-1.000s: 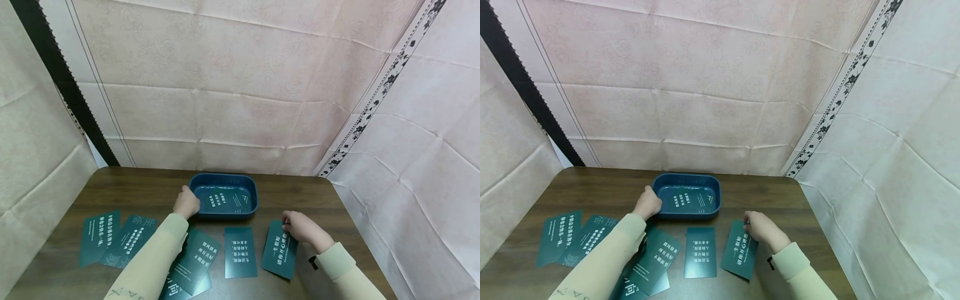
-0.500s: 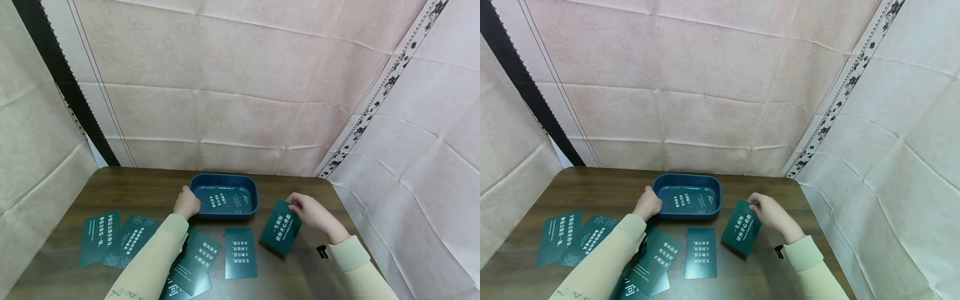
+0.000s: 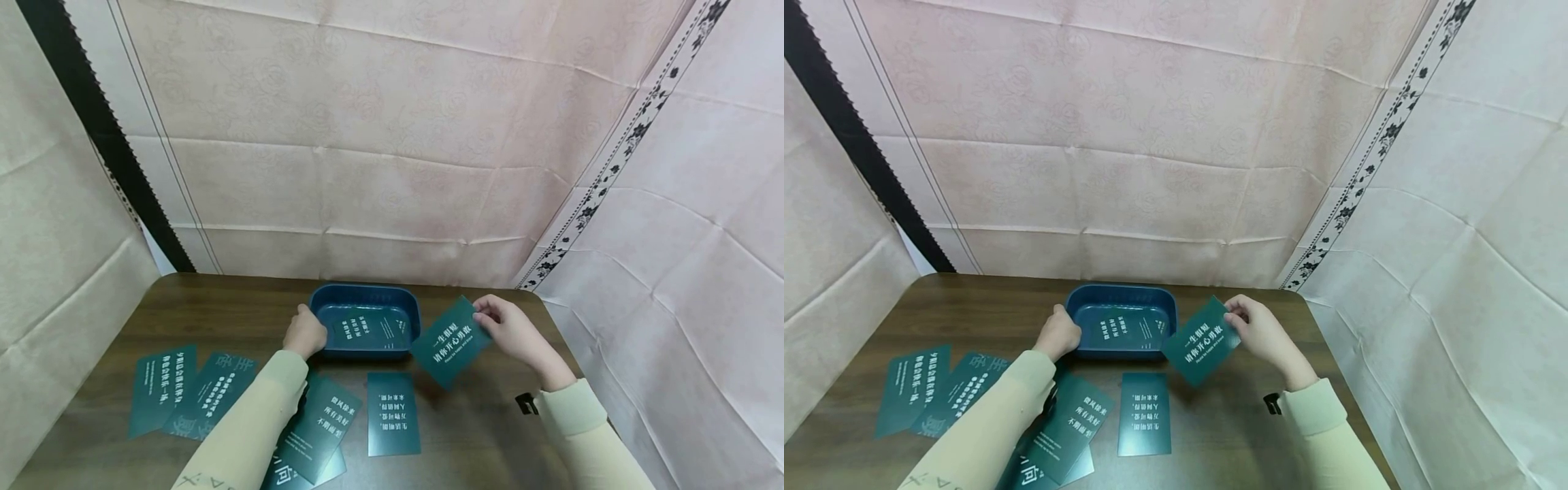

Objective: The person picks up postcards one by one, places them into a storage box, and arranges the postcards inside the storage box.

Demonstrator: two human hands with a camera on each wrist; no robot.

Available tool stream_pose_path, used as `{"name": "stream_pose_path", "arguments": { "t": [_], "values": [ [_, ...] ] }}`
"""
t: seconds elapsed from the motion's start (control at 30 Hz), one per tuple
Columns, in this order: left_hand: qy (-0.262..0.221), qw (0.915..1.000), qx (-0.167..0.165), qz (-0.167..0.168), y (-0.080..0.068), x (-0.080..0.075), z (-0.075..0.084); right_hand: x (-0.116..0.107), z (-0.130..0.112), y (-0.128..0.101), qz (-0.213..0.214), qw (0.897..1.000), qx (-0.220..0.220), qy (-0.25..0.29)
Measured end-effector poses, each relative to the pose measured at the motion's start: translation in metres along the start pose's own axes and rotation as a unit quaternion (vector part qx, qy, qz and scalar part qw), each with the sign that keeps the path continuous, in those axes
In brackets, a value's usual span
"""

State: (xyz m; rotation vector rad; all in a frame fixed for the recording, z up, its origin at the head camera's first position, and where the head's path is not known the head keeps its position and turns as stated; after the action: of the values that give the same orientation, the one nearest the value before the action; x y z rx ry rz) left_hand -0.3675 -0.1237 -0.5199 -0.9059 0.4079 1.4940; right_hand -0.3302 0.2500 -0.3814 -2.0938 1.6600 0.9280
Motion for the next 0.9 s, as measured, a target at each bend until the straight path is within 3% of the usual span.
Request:
{"name": "stream_pose_path", "arguments": {
  "t": [0.2, 0.53, 0.9],
  "values": [
    [0.0, 1.0, -0.001, -0.003, 0.002, 0.0, -0.001, 0.004, -0.001, 0.01, 0.065, 0.996, 0.0, 0.057],
    [-0.002, 1.0, -0.003, -0.003, 0.004, 0.003, -0.003, 0.04, -0.002, 0.036, 0.143, 0.984, 0.016, 0.102],
    [-0.002, 1.0, 0.0, 0.001, 0.004, 0.002, -0.002, 0.094, -0.001, 0.062, 0.12, 0.987, 0.045, 0.097]
  ]
}}
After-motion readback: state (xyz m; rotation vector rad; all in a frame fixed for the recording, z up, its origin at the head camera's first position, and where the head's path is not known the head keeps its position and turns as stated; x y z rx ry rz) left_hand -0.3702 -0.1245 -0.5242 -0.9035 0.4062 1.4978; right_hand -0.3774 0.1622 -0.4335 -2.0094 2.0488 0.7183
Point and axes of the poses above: each hand's wrist, its own y-axis towards the middle knuckle, its own x-axis out of the palm, z = x × y, the point moved 7 cm from there along y, towards the middle knuckle, and after that the axes turned 8 degrees about y, right-handed, at the moved point
